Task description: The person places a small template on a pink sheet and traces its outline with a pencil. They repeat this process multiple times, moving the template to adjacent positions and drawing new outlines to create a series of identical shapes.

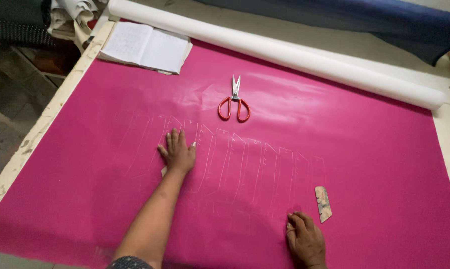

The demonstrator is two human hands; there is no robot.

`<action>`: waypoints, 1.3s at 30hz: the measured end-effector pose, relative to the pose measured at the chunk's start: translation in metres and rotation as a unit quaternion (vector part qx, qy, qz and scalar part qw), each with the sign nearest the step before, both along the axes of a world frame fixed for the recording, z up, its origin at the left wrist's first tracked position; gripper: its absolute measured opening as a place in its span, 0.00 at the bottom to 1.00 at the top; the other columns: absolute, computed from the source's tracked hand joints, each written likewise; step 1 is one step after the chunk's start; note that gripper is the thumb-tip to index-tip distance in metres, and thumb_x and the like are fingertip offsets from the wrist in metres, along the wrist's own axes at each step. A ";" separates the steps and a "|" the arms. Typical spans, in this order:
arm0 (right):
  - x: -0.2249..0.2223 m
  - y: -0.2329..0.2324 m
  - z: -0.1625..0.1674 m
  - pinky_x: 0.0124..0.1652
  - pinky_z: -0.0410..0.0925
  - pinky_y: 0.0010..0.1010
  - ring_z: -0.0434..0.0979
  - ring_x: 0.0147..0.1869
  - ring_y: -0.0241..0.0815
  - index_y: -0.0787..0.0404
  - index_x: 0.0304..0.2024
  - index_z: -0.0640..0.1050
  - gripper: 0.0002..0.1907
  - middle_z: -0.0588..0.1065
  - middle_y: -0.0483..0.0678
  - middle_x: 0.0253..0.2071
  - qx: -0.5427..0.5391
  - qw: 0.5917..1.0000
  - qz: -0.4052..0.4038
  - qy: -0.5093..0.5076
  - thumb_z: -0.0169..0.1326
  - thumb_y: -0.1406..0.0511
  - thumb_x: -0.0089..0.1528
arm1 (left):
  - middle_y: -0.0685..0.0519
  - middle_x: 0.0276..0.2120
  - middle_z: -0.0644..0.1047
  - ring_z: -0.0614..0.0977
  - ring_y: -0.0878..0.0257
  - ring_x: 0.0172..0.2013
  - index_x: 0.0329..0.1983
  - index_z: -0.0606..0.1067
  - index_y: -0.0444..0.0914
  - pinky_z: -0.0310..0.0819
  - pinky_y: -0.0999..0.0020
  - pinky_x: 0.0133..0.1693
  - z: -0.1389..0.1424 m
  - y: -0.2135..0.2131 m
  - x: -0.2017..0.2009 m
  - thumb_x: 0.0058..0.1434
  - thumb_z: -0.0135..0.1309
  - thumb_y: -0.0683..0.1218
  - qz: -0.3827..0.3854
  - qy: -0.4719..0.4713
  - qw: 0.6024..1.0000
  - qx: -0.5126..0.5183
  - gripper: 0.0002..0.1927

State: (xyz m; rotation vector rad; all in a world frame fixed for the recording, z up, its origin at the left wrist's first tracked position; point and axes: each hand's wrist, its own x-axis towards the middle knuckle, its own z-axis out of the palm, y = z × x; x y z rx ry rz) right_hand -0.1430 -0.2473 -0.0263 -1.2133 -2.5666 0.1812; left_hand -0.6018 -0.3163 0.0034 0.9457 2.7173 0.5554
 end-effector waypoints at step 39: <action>0.054 0.019 0.044 0.38 0.75 0.41 0.77 0.56 0.54 0.59 0.61 0.72 0.24 0.67 0.55 0.65 -0.013 0.984 -0.176 0.024 0.50 0.58 0.64 | 0.49 0.77 0.37 0.36 0.49 0.75 0.78 0.44 0.51 0.24 0.38 0.68 0.011 -0.061 0.175 0.70 0.31 0.65 -0.268 0.049 0.956 -0.110 0.36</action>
